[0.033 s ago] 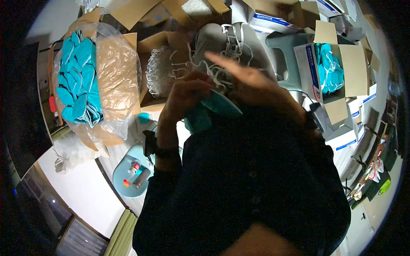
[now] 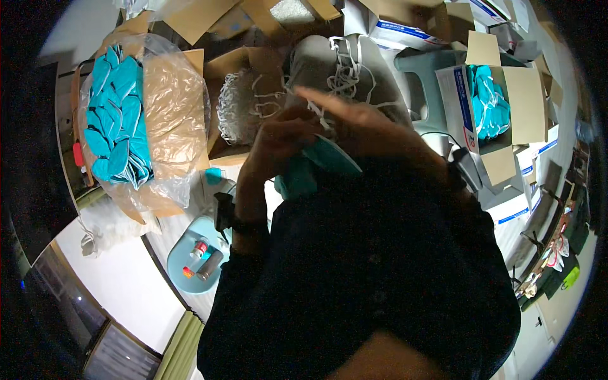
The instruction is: Sorting, untangling, and preparing protective masks for packaging or use.
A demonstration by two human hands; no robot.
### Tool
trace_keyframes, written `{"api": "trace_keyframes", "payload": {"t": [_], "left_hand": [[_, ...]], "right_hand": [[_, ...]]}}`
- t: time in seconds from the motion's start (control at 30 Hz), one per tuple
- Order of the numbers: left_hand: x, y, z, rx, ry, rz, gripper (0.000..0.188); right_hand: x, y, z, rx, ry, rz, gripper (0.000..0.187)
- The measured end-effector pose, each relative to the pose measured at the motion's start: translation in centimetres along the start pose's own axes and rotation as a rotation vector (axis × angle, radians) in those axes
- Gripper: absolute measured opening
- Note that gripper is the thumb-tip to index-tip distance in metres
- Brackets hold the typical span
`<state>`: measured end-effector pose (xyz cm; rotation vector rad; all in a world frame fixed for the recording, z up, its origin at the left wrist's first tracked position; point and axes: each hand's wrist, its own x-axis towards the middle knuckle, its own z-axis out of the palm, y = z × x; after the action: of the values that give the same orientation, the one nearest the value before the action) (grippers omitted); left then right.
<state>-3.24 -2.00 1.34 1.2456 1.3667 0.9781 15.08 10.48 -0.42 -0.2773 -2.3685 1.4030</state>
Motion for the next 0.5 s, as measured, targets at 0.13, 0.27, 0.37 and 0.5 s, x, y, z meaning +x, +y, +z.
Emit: {"api": "trace_keyframes", "payload": {"t": [0.13,0.27,0.37,0.5], "left_hand": [[-0.6,0.0,0.2,0.140,0.129,-0.007,0.012],[-1.5,-2.0,-0.1,0.127,0.264,-0.032,0.013],[-0.8,-1.1,1.2,-0.042,0.278,-0.156,0.012],[-0.4,-0.6,2.9,-0.220,0.330,-0.148,0.010]], "right_hand": [[-0.2,-0.2,1.6,0.156,-0.195,0.363,0.042],[-1.4,-1.0,1.4,0.174,-0.051,0.272,0.020],[-1.8,-0.9,1.2,0.389,0.050,0.412,0.016],[-2.1,-0.1,1.5,0.412,0.107,0.523,0.023]]}}
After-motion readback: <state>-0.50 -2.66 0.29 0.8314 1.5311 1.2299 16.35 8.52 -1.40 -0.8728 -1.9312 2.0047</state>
